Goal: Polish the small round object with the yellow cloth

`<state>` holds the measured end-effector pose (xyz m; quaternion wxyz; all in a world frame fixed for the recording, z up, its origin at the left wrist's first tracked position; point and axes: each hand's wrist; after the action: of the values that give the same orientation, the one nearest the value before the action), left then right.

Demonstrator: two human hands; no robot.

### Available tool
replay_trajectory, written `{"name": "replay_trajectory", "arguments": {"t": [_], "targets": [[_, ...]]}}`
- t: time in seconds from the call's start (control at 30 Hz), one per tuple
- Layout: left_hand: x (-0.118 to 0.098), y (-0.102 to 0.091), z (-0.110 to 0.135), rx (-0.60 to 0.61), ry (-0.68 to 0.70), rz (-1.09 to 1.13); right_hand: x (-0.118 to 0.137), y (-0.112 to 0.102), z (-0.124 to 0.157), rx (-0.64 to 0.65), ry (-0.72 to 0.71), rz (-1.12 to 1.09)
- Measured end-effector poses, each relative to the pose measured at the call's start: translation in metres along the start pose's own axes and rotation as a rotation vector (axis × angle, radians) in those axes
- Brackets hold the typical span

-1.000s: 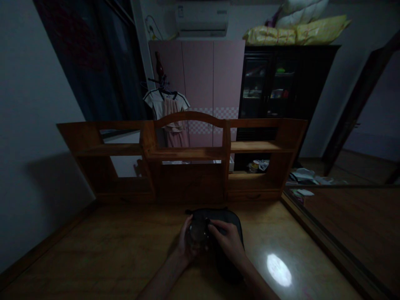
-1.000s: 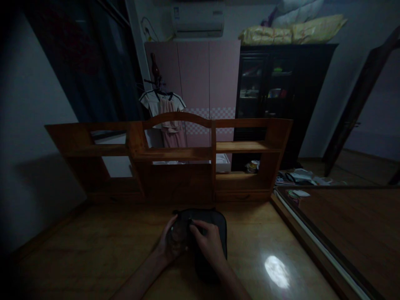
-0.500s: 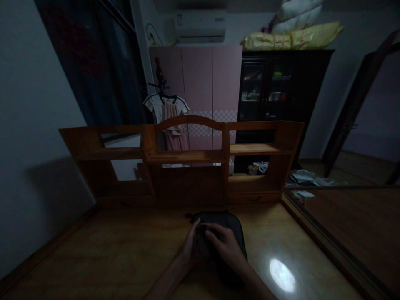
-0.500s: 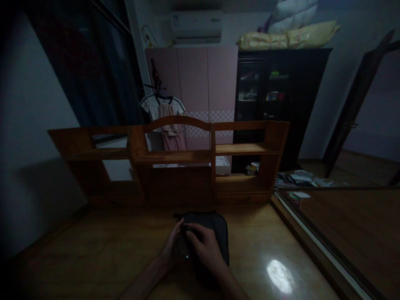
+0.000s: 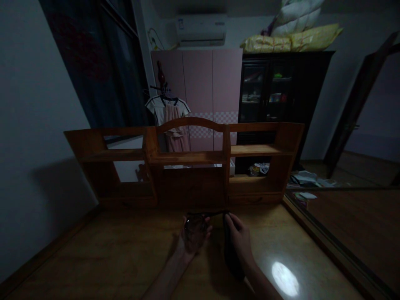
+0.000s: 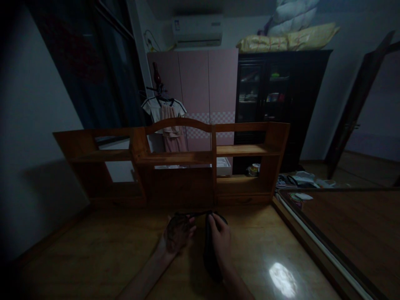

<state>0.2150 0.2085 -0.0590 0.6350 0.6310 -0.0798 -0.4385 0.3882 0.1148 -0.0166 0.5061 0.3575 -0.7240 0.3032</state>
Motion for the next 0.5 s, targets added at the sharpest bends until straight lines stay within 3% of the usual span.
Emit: {"name": "replay_trajectory", "arguments": {"t": [0.2,0.5], "targets": [[0.009,0.009,0.003,-0.103,-0.060,-0.047,0.004,0.008,0.010,0.053,-0.027,-0.017],[0.026,0.023,0.010,-0.196,-0.052,-0.211,0.008,0.016,0.023,0.229,-0.212,0.080]]}}
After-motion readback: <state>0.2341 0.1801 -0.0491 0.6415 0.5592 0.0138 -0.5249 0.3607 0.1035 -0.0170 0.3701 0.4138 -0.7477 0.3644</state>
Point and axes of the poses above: each hand's wrist, its own z-axis away from the middle knuckle, its own y-axis out of the palm, x = y × z, and after that the axes turned 1 degree about x, right-handed
